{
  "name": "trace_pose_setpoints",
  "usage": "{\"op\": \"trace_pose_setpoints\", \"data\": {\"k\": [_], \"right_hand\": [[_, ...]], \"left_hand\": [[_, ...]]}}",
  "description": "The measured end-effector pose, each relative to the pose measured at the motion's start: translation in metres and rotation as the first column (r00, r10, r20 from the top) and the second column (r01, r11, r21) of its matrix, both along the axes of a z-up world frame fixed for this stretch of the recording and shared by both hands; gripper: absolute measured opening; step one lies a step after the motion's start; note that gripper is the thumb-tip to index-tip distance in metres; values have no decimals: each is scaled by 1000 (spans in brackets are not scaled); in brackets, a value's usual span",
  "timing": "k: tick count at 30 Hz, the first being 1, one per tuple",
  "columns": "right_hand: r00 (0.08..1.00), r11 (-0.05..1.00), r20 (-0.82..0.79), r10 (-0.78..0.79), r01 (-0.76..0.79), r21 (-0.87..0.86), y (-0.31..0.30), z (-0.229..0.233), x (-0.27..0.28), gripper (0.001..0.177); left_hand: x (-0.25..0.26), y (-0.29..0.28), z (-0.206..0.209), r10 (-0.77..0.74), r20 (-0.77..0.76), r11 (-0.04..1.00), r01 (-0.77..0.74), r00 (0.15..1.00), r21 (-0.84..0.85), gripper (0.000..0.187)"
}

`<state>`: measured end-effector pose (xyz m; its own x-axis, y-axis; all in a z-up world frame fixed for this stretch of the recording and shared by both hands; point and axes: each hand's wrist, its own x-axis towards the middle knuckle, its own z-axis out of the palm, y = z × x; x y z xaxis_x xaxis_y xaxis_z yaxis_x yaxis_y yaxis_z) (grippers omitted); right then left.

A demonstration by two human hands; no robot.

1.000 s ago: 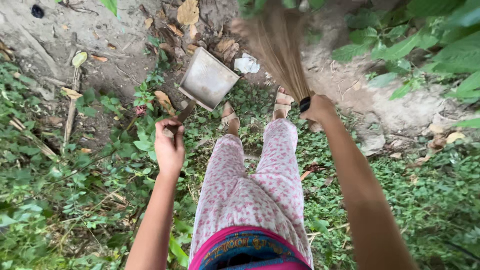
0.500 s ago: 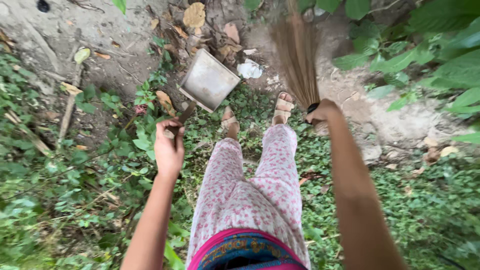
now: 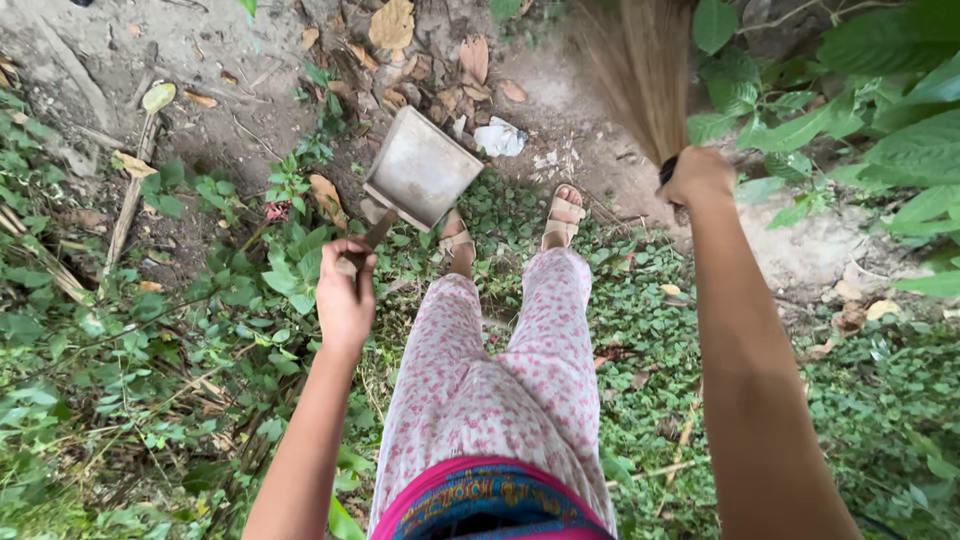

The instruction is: The person sweeps leaves and dirt from the ground into a dustpan using a stick broom, moving between different spots in an outdoor area.

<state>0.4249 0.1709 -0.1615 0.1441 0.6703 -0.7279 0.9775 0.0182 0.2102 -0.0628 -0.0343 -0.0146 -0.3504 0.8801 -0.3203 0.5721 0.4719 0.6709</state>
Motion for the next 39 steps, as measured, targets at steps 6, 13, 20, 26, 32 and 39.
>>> {"op": "trace_pose_setpoints", "data": {"k": [6, 13, 20, 26, 32, 39], "right_hand": [[994, 990, -99, 47, -59, -129, 11, 72, 80, 59], [944, 946, -117, -308, 291, -146, -31, 30, 128, 87], [642, 766, -420, -641, 572, -293, -132, -65, -60, 63], [215, 425, -483, -849, 821, -382, -203, 7, 15, 55], [-493, -146, -317, -810, 693, -706, -218, 1, 5, 44], [-628, -144, -88, -773, 309, -940, -166, -87, -251, 33]], "left_hand": [[-4, -1, -8, 7, 28, 999, -8, 1000, 54, 21], [-13, -5, -7, 19, 48, 996, -23, 999, 90, 20], [-30, -10, 3, 61, 48, 990, -67, 997, 127, 22], [-69, -26, 6, 101, 54, 979, -109, 993, 171, 21], [-101, -49, 0, 149, -3, 977, -147, 989, 153, 21], [-114, -78, 4, 243, -21, 969, -242, 970, 46, 19]]}}
